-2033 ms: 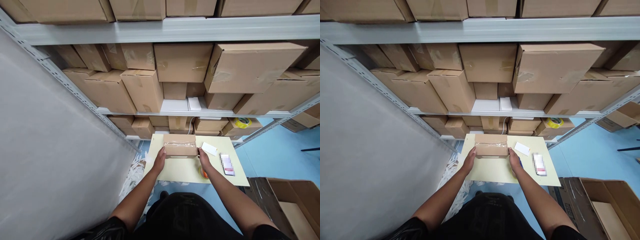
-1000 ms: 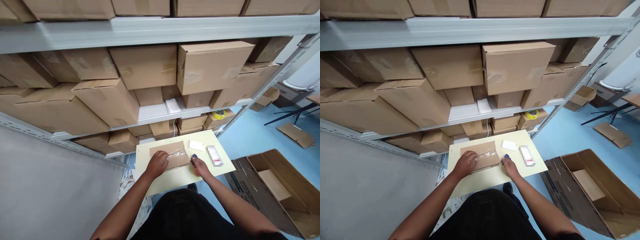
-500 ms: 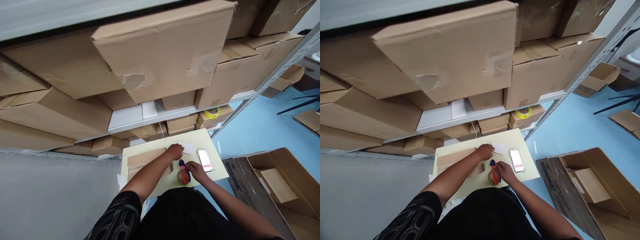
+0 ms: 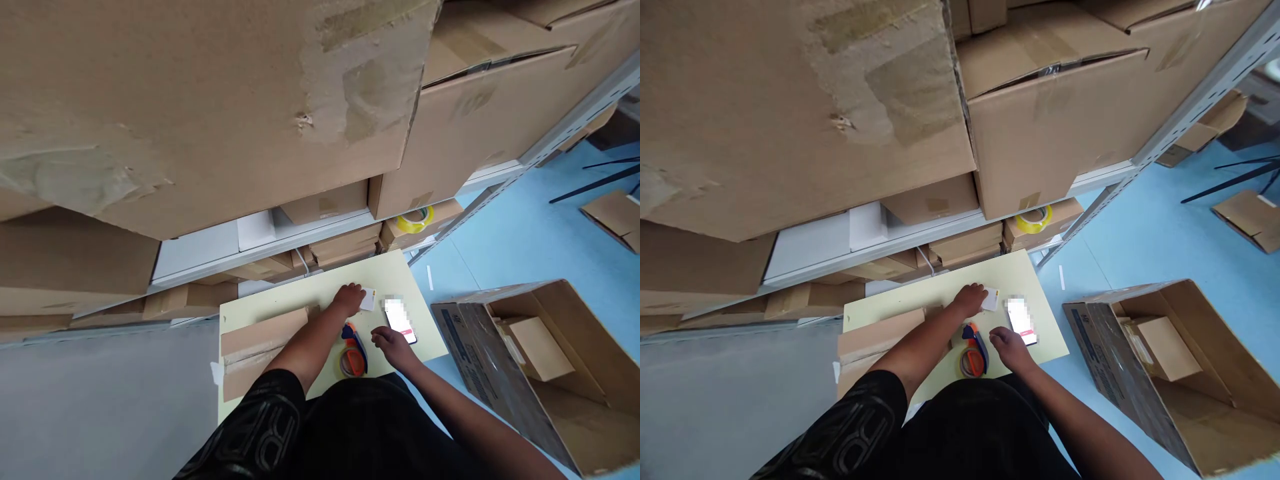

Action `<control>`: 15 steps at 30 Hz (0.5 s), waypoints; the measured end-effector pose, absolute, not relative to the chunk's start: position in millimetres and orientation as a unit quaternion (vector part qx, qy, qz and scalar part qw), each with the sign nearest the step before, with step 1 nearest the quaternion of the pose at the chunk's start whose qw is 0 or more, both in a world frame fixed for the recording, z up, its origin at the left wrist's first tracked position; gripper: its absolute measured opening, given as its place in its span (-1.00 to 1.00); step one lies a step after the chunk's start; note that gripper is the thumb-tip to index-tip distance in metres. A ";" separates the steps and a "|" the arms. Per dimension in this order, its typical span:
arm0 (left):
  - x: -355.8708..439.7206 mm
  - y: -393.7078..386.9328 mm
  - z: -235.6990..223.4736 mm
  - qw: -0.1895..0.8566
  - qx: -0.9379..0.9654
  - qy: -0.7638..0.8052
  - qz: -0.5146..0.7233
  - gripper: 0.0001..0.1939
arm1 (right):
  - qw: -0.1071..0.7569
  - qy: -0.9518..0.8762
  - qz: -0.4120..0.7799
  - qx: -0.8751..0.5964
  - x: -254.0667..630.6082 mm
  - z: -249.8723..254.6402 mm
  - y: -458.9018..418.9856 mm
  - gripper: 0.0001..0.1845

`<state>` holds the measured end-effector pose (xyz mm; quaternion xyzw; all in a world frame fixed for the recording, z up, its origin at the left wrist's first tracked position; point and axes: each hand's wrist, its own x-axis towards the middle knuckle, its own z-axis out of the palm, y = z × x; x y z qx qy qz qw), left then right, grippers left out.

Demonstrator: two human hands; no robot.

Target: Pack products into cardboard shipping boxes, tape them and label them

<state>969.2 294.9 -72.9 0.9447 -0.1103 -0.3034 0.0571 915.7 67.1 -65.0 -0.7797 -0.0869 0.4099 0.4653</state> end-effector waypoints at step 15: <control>970.4 292.8 -67.7 0.099 0.943 -0.043 -0.314 -0.69 | 0.425 -0.114 0.416 -0.796 929.2 -59.8 81.9 -0.61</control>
